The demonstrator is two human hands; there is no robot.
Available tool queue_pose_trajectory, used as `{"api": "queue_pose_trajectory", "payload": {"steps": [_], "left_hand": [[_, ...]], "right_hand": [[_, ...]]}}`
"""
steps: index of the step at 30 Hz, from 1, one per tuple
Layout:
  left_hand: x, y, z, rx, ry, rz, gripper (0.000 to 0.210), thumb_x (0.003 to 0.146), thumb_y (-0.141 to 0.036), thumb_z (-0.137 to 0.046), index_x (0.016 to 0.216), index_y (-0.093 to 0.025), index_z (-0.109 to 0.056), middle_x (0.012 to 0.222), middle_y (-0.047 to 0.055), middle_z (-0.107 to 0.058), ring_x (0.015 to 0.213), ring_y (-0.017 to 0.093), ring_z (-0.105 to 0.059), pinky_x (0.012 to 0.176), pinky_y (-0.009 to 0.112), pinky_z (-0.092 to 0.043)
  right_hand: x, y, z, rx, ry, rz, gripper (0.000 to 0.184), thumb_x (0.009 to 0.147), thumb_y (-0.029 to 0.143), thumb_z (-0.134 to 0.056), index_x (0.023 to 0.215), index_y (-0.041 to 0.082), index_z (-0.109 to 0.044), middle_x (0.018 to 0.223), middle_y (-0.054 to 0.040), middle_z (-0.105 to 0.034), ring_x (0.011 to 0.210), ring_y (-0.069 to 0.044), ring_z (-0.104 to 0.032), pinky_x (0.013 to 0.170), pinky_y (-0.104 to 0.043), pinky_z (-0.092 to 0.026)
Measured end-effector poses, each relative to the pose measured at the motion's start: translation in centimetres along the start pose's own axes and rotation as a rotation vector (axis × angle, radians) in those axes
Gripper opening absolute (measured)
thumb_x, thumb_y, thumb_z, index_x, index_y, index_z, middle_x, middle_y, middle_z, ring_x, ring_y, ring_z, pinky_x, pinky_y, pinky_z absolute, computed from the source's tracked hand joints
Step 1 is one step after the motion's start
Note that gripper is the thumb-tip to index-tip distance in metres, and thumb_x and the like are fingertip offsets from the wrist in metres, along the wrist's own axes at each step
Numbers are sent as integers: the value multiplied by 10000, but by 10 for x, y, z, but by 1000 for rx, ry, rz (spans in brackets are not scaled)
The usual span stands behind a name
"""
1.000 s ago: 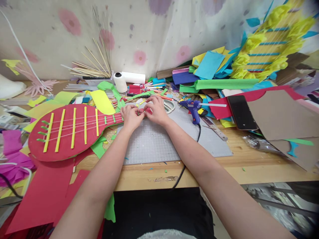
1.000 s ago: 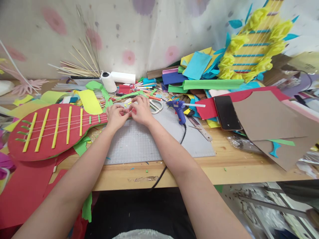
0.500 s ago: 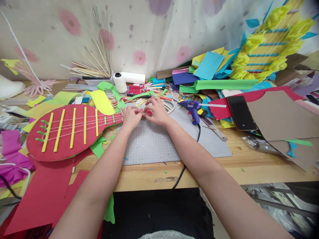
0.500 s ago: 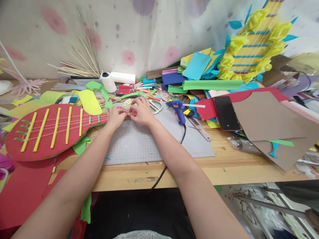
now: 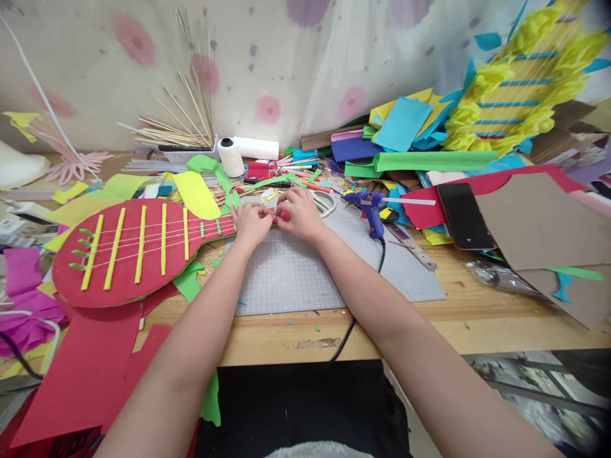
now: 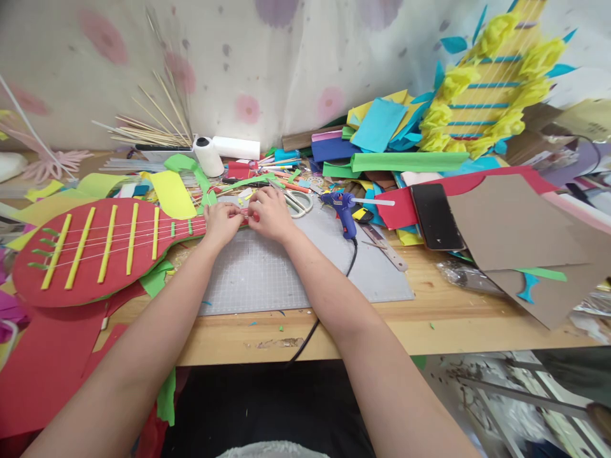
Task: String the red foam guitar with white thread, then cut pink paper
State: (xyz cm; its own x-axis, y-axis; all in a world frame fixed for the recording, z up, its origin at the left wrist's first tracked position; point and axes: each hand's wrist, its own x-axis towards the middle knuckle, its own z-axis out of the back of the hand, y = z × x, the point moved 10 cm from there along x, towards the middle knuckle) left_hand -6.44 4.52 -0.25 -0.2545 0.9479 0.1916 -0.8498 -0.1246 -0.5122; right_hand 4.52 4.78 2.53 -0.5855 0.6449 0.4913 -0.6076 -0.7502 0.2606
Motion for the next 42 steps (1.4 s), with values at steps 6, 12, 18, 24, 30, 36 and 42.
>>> {"api": "queue_pose_trajectory", "payload": {"steps": [6, 12, 18, 24, 30, 36, 42], "left_hand": [[-1, -1, 1, 0, -26, -11, 129, 750, -248, -574, 665, -230, -668, 1060, 34, -678, 1146, 251, -528, 1132, 506, -160], [0, 1, -1, -7, -30, -13, 142, 754, -253, -573, 651, -235, -670, 1020, 27, -686, 1132, 246, -534, 1133, 507, -156], [0, 1, -1, -3, -31, -16, 131, 749, -254, -580, 665, -233, -678, 1045, 40, -681, 1139, 255, -529, 1131, 504, -155], [-2, -2, 2, -8, -39, -21, 143, 747, -252, -574, 638, -234, -663, 1017, 31, -681, 1111, 251, -537, 1128, 494, -156], [-3, -3, 1, -3, -16, -17, 159, 754, -252, -551, 668, -233, -683, 1038, 38, -680, 1129, 255, -527, 1133, 487, -144], [-1, 0, 0, 1, -26, -8, 141, 754, -257, -555, 688, -233, -677, 1059, 44, -673, 1149, 259, -516, 1142, 492, -128], [-2, -1, 0, -3, -30, -24, 129, 758, -263, -563, 663, -237, -646, 1033, 45, -671, 1141, 261, -516, 1133, 504, -147]], "right_hand": [[0, -13, 10, -27, -94, -79, 123, 800, 200, -537, 845, 192, -650, 1028, -100, -604, 1075, -272, -435, 954, -436, -300], [-1, -18, 2, 152, -31, -36, 197, 757, 250, -615, 939, 195, -668, 1046, -88, -588, 1056, -252, -459, 950, -406, -348], [1, -18, -2, 168, -21, -54, 101, 777, 190, -561, 766, 198, -661, 963, -77, -603, 1019, -242, -475, 928, -412, -350], [-3, -48, 22, -42, -179, -273, 106, 744, 190, -540, 814, 182, -619, 985, -112, -579, 1031, -275, -462, 897, -421, -360], [-11, -86, 37, 108, -233, -491, 236, 731, 160, -513, 954, 182, -588, 993, -97, -610, 886, -230, -528, 779, -376, -411], [4, -24, -8, 387, 179, -157, 179, 732, 263, -615, 886, 175, -597, 885, -33, -625, 774, -151, -527, 699, -271, -399], [3, -29, -18, 334, 200, -244, 110, 728, 186, -616, 683, 168, -517, 848, -30, -583, 757, -136, -521, 685, -255, -380]]}}
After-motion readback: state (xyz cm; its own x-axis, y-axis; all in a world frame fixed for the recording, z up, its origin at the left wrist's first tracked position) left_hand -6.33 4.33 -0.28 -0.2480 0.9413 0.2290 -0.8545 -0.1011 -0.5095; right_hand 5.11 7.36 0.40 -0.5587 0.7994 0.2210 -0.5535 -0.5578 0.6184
